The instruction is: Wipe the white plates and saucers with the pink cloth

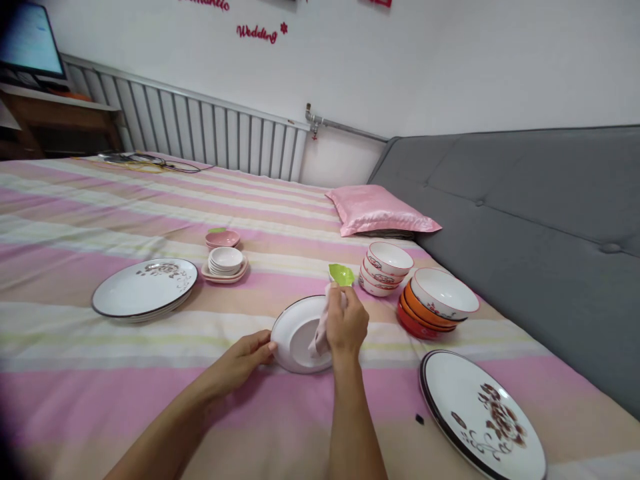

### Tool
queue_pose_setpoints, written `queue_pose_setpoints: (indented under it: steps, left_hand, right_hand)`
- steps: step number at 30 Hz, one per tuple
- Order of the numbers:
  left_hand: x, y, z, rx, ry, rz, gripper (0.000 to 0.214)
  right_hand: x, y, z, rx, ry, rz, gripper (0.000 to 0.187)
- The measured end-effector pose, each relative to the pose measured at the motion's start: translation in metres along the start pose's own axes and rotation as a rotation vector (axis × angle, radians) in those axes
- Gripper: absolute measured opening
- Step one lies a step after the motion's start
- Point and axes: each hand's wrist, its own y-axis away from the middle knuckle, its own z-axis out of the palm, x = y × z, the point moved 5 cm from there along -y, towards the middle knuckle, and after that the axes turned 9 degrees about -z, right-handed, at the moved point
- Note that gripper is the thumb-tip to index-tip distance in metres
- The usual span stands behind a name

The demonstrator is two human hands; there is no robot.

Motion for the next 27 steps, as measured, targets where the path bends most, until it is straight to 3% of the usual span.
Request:
queue_pose_setpoints:
  steps: [6, 10, 16, 22, 27]
  left_hand:
    - [0.017, 0.008, 0.000, 0.152, 0.035, 0.097, 0.034]
    - [0.029, 0.017, -0.008, 0.243, 0.071, 0.131, 0.033]
    - [0.039, 0.024, -0.019, 0.339, 0.060, 0.168, 0.034]
    - [0.041, 0.024, -0.013, 0.278, 0.025, 0.207, 0.033]
    - [0.038, 0.022, -0.010, 0.226, 0.014, 0.249, 0.030]
  right_hand:
    - [0.023, -0.002, 0.007, 0.060, -0.235, 0.131, 0.045]
    - [0.011, 0.006, 0.022, 0.003, -0.344, 0.134, 0.045]
    - [-0.040, 0.021, 0.020, -0.076, -0.179, -0.127, 0.040]
    - [-0.081, 0.037, 0.016, -0.102, 0.067, -0.430, 0.030]
    - [-0.098, 0.050, 0.023, -0.151, 0.190, -0.567, 0.027]
